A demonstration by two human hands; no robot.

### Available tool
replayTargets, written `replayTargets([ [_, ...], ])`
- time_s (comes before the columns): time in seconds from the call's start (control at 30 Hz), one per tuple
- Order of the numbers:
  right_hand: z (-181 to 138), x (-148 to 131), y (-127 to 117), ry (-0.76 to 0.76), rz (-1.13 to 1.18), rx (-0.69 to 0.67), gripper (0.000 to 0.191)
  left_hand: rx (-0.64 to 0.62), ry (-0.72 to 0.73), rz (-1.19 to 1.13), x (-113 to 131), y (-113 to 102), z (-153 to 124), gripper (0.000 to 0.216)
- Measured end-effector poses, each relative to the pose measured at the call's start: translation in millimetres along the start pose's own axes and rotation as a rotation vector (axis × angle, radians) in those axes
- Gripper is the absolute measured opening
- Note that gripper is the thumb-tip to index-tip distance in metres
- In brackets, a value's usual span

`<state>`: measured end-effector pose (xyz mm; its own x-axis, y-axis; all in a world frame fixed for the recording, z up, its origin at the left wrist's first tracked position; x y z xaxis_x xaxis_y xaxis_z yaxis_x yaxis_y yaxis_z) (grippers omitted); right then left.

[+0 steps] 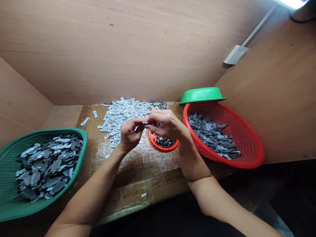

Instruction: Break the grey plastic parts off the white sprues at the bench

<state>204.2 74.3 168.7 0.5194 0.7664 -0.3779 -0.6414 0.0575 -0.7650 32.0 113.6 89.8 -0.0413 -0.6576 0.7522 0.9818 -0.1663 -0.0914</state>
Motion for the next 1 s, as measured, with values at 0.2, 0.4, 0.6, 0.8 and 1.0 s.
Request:
replayTargets([
  [0.2, 0, 6, -3, 0.048, -0.091, -0.042, 0.049, -0.206, 0.079, 0.129, 43, -6, 16, 0.010],
  [0.4, 5, 16, 11, 0.054, 0.071, -0.034, 0.076, -0.307, 0.012, 0.084, 70, -7, 15, 0.017],
  [0.6, 8, 6, 18, -0.077, 0.269, 0.153, 0.070, -0.217, -0.019, 0.043, 82, -9, 13, 0.017],
  [0.8, 7, 3, 28, -0.096, 0.339, 0.262, 0.057, -0.185, -0.148, -0.091, 86, -9, 13, 0.024],
  [1.0, 6, -2, 35, 0.027, 0.295, 0.335, 0.051, -0.179, -0.274, -0.221, 87, -10, 17, 0.032],
])
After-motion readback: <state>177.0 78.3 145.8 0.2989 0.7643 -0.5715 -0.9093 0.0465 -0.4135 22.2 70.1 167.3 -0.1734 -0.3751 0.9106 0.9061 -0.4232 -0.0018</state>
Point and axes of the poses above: each hand's wrist, its own z-axis towards the middle knuckle, its own y-axis out of the palm, x = y × z, the point moved 5 cm from there along z, towards the middle knuckle, and after that the axes turned 3 degrees about -x, right-handed, at the moved point
